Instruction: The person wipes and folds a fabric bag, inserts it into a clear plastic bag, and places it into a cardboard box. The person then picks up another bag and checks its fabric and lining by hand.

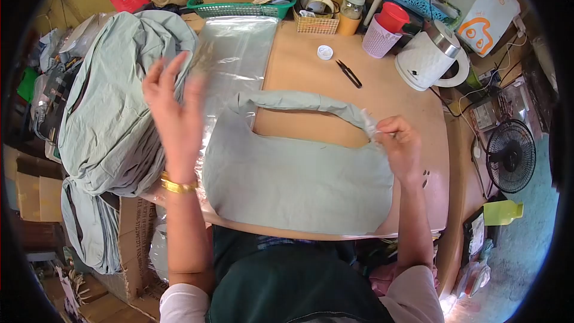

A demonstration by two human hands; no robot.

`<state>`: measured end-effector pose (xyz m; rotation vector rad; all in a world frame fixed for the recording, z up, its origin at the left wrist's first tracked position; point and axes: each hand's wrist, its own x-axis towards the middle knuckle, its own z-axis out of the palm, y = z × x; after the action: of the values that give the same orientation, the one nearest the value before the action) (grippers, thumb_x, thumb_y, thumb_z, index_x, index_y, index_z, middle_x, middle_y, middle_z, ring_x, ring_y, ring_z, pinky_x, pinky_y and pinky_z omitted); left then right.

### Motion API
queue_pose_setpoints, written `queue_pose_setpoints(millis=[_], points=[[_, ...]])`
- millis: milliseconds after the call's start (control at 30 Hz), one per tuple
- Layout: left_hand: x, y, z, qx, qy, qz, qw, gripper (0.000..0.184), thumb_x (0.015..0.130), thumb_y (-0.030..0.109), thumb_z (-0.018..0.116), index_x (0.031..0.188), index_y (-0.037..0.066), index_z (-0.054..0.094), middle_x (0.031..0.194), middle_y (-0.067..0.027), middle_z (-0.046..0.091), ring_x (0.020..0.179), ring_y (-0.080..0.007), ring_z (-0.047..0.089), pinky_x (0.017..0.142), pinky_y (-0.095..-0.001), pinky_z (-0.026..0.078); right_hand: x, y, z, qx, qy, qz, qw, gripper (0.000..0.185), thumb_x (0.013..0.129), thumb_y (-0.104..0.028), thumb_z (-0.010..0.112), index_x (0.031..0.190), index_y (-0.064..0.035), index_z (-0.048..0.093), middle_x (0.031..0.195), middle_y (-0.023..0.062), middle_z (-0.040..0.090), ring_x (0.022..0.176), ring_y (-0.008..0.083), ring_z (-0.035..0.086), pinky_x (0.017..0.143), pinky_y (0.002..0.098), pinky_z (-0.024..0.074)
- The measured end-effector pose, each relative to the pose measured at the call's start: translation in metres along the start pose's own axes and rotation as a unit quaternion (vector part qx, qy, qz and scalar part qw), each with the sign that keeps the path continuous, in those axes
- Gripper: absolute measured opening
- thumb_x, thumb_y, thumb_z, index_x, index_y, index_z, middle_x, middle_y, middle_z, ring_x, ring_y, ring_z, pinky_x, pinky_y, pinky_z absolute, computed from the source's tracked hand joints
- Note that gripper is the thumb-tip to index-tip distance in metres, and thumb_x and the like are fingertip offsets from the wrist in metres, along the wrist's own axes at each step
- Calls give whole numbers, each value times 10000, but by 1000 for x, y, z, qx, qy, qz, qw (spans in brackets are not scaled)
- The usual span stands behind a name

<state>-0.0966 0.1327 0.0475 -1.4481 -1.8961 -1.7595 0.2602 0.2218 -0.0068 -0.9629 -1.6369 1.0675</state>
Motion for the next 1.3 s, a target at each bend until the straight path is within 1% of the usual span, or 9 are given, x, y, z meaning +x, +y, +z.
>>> queue_pose_setpoints(millis=[33,133,333,467,533,767,1000,1233,1300], points=[[-6,22,8,150,-17,164,975,150,837,173,689,872,29,667,804,-82,618,766,-211,561,723,-344,455,-3,5,6,-39,-21,-12,999,150,778,115,650,837,5,568,833,93,626,748,161,606,700,282,499],[-77,38,53,-104,-339,43,934,178,771,87,710,944,52,688,928,-140,619,937,-306,607,824,-406,494,-14,14,28,-176,-46,-6,983,150,773,112,645,842,3,568,823,124,611,715,228,604,688,326,503],[-137,22,127,-34,-371,48,927,56,805,71,681,824,19,670,878,-151,624,783,-341,622,673,-407,514,-32,52,46,-228,-29,-98,968,221,736,113,640,910,-22,623,878,135,575,820,321,564,732,401,470],[-83,-12,113,-22,-207,-192,959,156,880,90,638,757,-2,614,773,-107,599,674,-193,575,615,-359,473,-30,52,43,-291,-67,-173,938,216,748,126,617,919,-1,652,889,122,568,834,286,564,735,363,464],[-41,-14,89,-63,16,-37,997,151,913,91,583,802,-4,623,781,-170,607,620,-190,523,569,-350,431,-33,54,45,-304,-58,-174,935,210,749,100,633,914,-21,679,906,110,573,862,288,553,769,379,443],[-113,45,85,-57,-373,55,924,90,805,64,700,874,17,666,804,-118,607,706,-261,634,623,-347,507,-33,52,49,-377,-55,-226,897,193,735,53,653,895,-50,686,930,99,601,899,282,566,791,380,418],[-148,14,132,-20,-348,63,935,109,789,74,687,872,8,660,816,-147,614,766,-321,634,696,-403,515,-34,54,48,-357,-63,-197,911,187,751,50,649,909,-48,673,939,89,611,914,279,572,786,378,422],[-49,-11,83,-148,-173,-283,932,112,895,104,591,839,13,623,785,-140,623,648,-279,608,600,-354,486,-33,54,48,-352,-57,-195,914,169,752,41,653,897,-46,659,935,88,601,900,282,567,777,389,420],[-48,24,74,-75,-74,-20,994,158,911,174,590,936,23,629,826,-136,618,669,-261,613,573,-336,477,-33,52,48,-353,-59,-197,913,166,750,39,654,893,-45,655,934,88,599,897,282,566,775,390,421]])
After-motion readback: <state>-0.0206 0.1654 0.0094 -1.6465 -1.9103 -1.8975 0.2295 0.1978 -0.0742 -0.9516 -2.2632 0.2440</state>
